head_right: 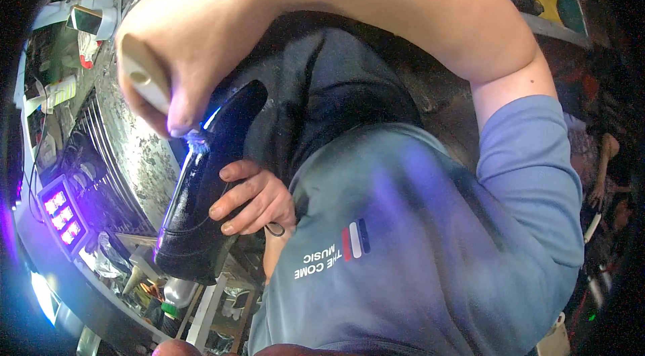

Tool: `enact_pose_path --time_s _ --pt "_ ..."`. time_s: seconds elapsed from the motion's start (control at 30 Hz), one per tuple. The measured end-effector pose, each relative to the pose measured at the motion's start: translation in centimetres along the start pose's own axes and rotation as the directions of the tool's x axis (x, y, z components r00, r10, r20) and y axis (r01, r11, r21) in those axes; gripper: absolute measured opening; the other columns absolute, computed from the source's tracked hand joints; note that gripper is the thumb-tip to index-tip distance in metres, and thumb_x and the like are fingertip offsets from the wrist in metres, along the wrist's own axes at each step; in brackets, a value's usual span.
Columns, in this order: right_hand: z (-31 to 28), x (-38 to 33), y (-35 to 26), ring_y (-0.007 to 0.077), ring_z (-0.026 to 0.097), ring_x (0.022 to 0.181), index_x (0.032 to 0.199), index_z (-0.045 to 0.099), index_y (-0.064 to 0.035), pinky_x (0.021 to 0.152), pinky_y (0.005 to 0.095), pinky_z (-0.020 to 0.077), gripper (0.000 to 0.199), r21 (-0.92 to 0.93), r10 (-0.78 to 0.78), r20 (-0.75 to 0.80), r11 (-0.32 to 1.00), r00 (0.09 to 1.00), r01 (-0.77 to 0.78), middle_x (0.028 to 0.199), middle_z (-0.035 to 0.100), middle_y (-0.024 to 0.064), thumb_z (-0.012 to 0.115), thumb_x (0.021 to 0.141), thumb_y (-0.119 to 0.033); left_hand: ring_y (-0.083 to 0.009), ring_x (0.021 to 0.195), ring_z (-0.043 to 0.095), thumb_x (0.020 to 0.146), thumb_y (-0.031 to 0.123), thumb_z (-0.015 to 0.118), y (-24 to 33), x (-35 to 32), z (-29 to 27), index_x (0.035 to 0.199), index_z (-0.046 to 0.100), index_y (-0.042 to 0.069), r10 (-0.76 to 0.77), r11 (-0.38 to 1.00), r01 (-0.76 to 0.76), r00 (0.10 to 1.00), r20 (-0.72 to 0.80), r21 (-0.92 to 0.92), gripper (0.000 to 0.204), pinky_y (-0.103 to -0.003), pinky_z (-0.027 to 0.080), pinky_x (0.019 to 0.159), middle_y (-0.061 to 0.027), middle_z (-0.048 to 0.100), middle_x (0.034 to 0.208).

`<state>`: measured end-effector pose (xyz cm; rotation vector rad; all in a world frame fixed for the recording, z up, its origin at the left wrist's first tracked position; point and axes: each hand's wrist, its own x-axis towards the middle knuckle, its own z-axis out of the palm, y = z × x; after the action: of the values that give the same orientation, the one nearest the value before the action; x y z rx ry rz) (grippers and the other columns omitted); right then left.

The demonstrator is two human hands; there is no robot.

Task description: The person paints the sole of a black shoe with a white substance using a brush. They repeatedly dip the brush into a small container and apply the substance to the shoe's sole, focusing on the edges and surface.

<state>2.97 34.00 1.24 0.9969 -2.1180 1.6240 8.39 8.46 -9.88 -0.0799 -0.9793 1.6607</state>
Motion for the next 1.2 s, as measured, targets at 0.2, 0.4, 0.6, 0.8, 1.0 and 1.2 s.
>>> enact_pose_path --time_s 0.2,0.4,0.6,0.8,1.0,1.2 --pt "-2.6 -0.9 -0.9 0.0199 0.07 0.077 0.092 0.076 -0.0056 0.07 0.0304 0.0548 0.019 -0.017 0.151 -0.116 0.988 0.982 -0.154 0.086 0.075 0.0101 0.075 0.086 -0.023 -0.0305 0.087 0.073 0.094 0.015 0.064 2.5 -3.6 6.0 0.144 0.039 -0.007 0.257 0.902 -0.109 0.913 -0.316 0.419 0.06 -0.038 0.06 0.069 -0.0197 0.071 0.108" --pt "-3.4 -2.5 -1.9 0.0187 0.071 0.083 0.096 0.074 -0.0004 0.074 0.0307 0.0546 0.021 -0.1 0.322 -0.117 0.938 0.94 -0.333 0.091 0.074 0.01 0.08 0.081 -0.014 -0.0328 0.113 0.066 0.094 0.03 0.066 2.8 -4.0 18.5 0.141 0.046 -0.004 0.9 -0.019 0.275 0.424 -0.103 0.961 0.061 -0.045 0.052 0.099 -0.0186 0.066 0.124" --pt "-3.4 -3.5 -1.1 0.0187 0.07 0.086 0.097 0.075 -0.0009 0.079 0.0302 0.0535 0.022 -0.08 0.331 -0.185 0.933 0.925 -0.35 0.092 0.074 0.0097 0.079 0.082 -0.017 -0.0215 0.097 0.067 0.075 0.031 0.086 8.8 -1.9 30.3 0.128 0.056 -0.009 0.966 -0.231 0.968 0.24 -0.1 0.098 0.072 -0.033 0.053 0.09 -0.0142 0.07 0.107" --pt "-3.7 -4.8 -1.0 0.0197 0.07 0.085 0.096 0.076 -0.002 0.079 0.0314 0.054 0.023 -0.101 0.431 -0.241 0.88 0.869 -0.464 0.091 0.074 0.0095 0.079 0.077 -0.016 -0.0226 0.095 0.066 0.066 0.037 0.093 15.7 -1.0 38.1 0.122 0.06 -0.007 0.906 -0.246 0.941 0.308 0.289 -0.232 0.079 -0.031 0.051 0.089 -0.0157 0.068 0.111" --pt "-3.5 -4.1 -1.9 0.0214 0.068 0.079 0.091 0.075 -0.001 0.073 0.0331 0.053 0.02 -0.043 0.526 -0.359 0.816 0.771 -0.577 0.086 0.073 0.0111 0.078 0.077 -0.014 -0.0229 0.099 0.067 0.069 0.032 0.092 17.5 4.8 40.3 0.125 0.059 -0.004 0.785 -0.385 0.876 0.477 0.395 -0.291 0.074 -0.037 0.055 0.085 -0.0182 0.068 0.114" --pt "-3.8 -3.7 -2.0 0.0179 0.068 0.078 0.089 0.076 -0.0012 0.071 0.0299 0.053 0.018 -0.035 0.58 -0.485 0.735 0.655 -0.677 0.085 0.073 0.0102 0.079 0.076 -0.013 -0.0299 0.098 0.071 0.068 0.038 0.088 32.1 6.8 45.6 0.127 0.061 -0.006 0.936 -0.112 0.958 0.191 0.296 -0.265 0.079 -0.043 0.056 0.088 -0.0207 0.072 0.111"
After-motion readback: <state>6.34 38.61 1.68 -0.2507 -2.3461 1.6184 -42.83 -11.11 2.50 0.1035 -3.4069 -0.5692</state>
